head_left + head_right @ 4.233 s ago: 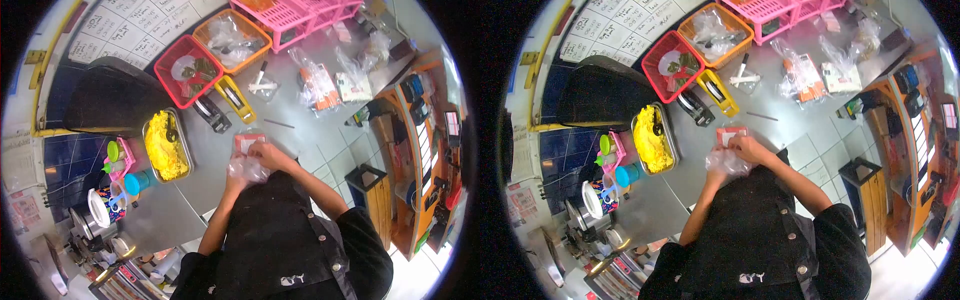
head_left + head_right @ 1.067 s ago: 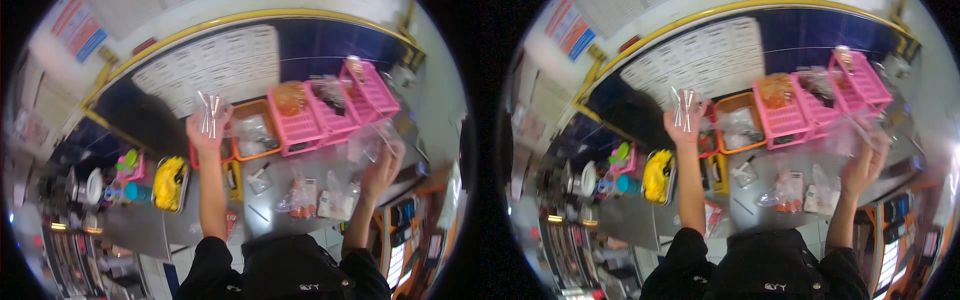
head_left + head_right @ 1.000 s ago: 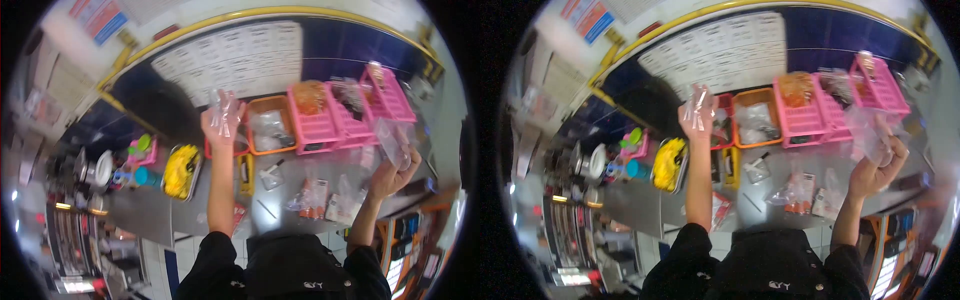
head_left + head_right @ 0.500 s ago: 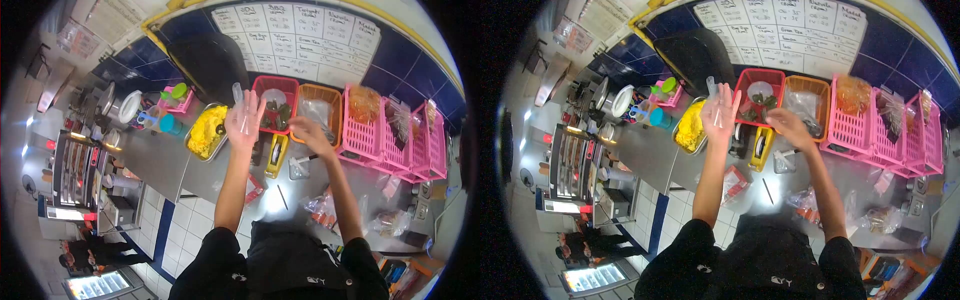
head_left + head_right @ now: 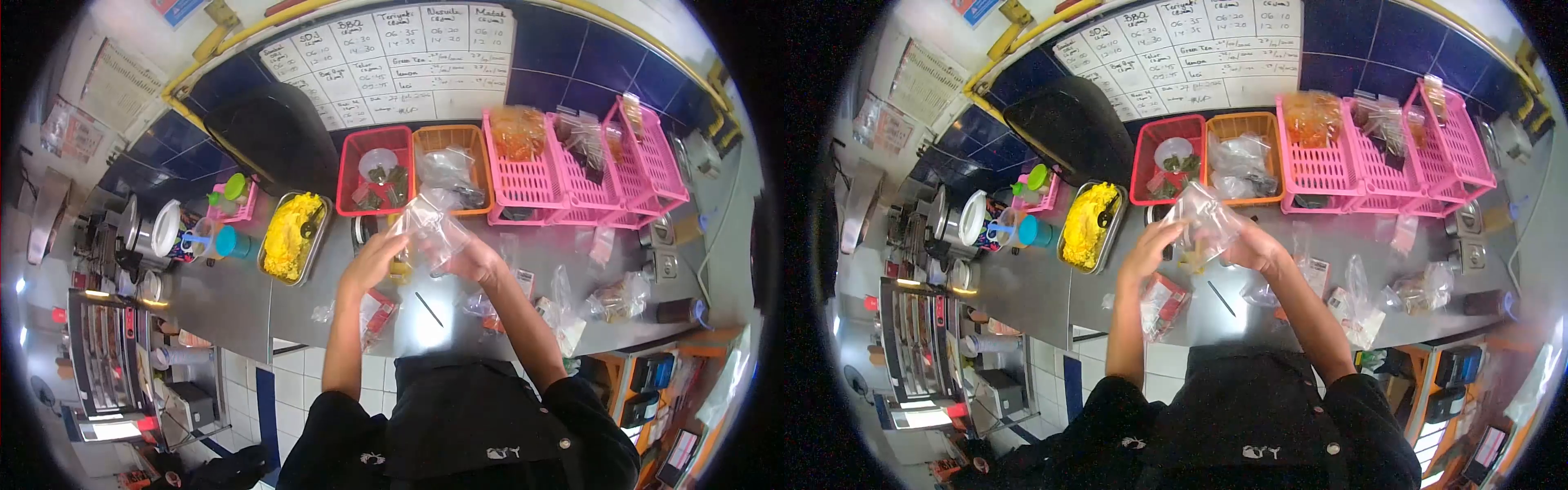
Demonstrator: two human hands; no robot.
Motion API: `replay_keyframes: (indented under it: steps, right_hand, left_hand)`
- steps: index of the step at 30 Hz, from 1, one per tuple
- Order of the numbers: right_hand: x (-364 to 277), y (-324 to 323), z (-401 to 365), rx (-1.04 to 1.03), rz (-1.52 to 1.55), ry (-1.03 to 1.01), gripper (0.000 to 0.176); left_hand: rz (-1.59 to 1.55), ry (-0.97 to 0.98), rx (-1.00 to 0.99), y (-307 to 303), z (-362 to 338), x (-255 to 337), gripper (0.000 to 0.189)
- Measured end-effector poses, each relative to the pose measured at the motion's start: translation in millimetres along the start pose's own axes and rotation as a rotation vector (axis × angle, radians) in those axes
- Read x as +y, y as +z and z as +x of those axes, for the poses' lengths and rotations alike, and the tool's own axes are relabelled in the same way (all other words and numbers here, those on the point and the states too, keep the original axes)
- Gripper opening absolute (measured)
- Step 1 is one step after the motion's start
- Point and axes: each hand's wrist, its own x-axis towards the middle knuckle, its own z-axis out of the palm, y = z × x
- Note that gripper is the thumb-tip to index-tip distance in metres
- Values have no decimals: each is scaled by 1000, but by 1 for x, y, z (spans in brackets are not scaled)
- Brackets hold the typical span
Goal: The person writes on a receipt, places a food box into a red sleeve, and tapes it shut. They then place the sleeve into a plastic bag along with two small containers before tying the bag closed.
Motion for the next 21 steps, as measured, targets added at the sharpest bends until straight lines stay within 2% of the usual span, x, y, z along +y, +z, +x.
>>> replay_keyframes:
  steps: [1,2,3,4,6,8,9,11,13,16,18,20,21]
  right_hand:
    - [0,9,-6,183,-192,-110,36]
    - [-2,6,-10,184,-191,-115,36]
    - [-9,-1,-13,262,-301,-245,35]
    - [-18,-8,-16,338,-411,-377,34]
    - [-36,-11,-36,370,-532,-432,31]
    - [-43,-4,-48,410,-655,-468,28]
    - [-46,6,-54,449,-829,-461,26]
    - [-47,33,-68,508,-1094,-395,22]
    - [-44,34,-74,528,-1048,-338,23]
    - [-42,27,-83,539,-1044,-271,24]
    - [-35,33,-87,525,-924,-268,25]
    - [-28,35,-90,527,-934,-265,26]
    - [-23,34,-93,522,-937,-263,28]
  left_hand:
    - [3,4,-4,-6,-7,-7,45]
    - [-19,115,-7,-13,-11,-21,45]
    - [-40,229,-9,-20,-17,-29,44]
    - [-35,236,-12,-29,-28,-36,44]
    - [-218,112,35,-45,-54,-47,46]
    - [-210,52,25,-59,-71,-57,47]
    - [-200,-10,17,-61,-79,-63,47]
    - [-236,-3,40,-64,-87,-75,46]
    - [-307,16,116,-64,-90,-89,42]
    - [-195,-49,109,-72,-93,-114,43]
    - [-208,-53,104,-75,-96,-121,41]
    - [-216,-52,89,-70,-95,-128,39]
    - [-82,31,325,-61,-93,-134,37]
